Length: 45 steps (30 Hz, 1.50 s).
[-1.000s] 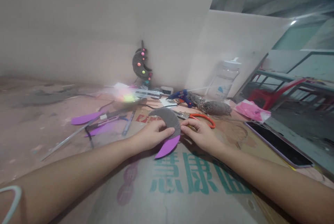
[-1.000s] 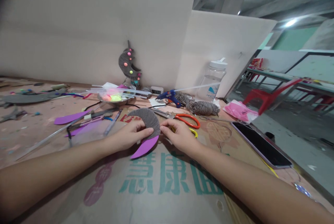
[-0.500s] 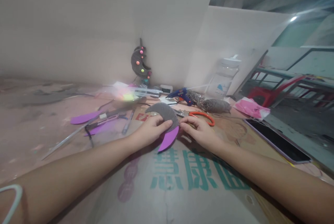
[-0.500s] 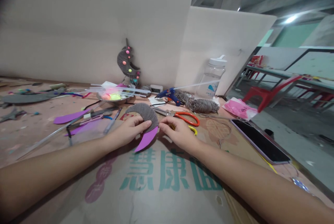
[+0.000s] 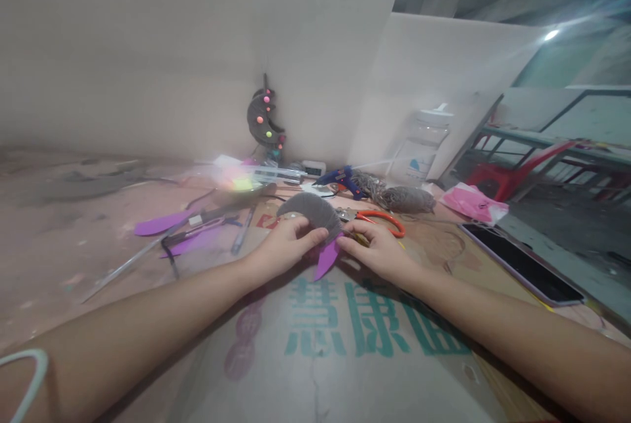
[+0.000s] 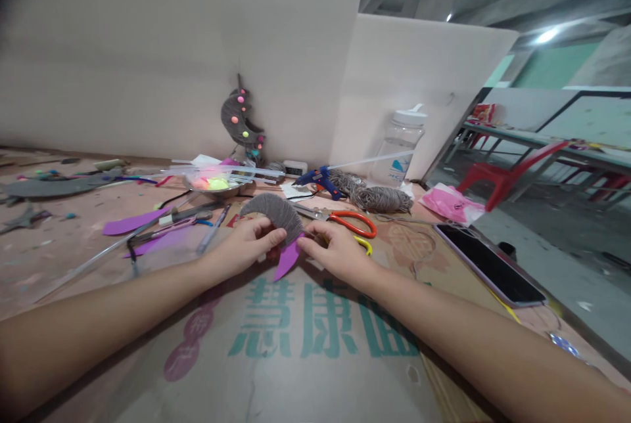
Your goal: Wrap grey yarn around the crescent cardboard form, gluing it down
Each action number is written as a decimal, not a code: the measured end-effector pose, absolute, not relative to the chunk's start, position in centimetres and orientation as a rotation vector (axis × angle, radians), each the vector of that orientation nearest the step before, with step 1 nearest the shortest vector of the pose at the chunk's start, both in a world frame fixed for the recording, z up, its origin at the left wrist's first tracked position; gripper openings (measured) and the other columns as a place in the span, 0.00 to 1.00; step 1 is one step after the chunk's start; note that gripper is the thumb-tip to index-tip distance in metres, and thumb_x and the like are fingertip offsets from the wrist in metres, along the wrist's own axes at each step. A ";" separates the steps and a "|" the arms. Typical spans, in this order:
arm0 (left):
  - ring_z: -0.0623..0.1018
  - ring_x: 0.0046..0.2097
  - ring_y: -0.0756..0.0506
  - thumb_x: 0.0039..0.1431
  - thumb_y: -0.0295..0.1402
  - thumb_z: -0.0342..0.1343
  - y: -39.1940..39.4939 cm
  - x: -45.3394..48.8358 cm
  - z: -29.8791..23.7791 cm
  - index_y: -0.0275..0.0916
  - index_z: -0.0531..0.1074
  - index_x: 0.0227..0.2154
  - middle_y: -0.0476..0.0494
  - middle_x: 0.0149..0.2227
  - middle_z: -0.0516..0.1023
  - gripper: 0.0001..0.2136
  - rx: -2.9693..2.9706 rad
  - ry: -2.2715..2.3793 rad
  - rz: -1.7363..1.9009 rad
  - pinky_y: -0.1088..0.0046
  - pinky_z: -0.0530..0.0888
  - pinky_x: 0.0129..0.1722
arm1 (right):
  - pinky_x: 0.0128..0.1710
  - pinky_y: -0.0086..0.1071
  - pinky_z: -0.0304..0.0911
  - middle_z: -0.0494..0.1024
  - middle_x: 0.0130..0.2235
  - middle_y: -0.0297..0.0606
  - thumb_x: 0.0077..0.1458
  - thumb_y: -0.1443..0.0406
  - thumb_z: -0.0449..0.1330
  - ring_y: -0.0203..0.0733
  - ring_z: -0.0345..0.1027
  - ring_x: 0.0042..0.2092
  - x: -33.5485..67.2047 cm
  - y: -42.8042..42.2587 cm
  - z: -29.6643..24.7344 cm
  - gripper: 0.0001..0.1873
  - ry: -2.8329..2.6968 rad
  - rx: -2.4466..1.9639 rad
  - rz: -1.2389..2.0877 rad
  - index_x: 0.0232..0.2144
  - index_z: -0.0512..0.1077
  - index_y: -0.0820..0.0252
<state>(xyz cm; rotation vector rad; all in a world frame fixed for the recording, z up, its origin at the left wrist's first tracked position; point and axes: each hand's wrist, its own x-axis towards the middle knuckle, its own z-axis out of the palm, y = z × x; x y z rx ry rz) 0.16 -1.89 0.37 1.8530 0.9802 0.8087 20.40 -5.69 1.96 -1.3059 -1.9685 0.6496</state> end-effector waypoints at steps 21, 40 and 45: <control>0.71 0.26 0.49 0.55 0.48 0.52 -1.8 0.4 0.6 0.36 0.68 0.22 0.47 0.22 0.72 0.19 1.632 0.982 0.935 0.73 0.67 0.28 | 0.40 0.35 0.61 0.79 0.35 0.40 0.59 0.61 0.58 0.43 0.69 0.39 20.8 -6.3 1.9 0.09 -2.332 -0.943 -0.209 0.38 0.74 0.59; 0.67 0.26 0.49 0.53 0.45 0.56 -0.8 0.3 0.3 0.37 0.68 0.26 0.52 0.21 0.68 0.15 1.635 1.006 1.073 0.74 0.63 0.27 | 0.49 0.37 0.67 0.75 0.53 0.50 0.53 0.66 0.60 0.47 0.73 0.49 27.6 4.5 3.5 0.26 -1.831 -1.711 0.315 0.55 0.67 0.66; 0.67 0.26 0.49 0.54 0.44 0.56 -0.8 0.3 0.2 0.36 0.69 0.29 0.52 0.21 0.68 0.14 1.609 0.980 1.104 0.74 0.63 0.28 | 0.52 0.36 0.64 0.78 0.50 0.47 0.53 0.66 0.61 0.47 0.72 0.50 26.1 8.0 3.2 0.21 -1.872 -1.735 0.329 0.50 0.72 0.65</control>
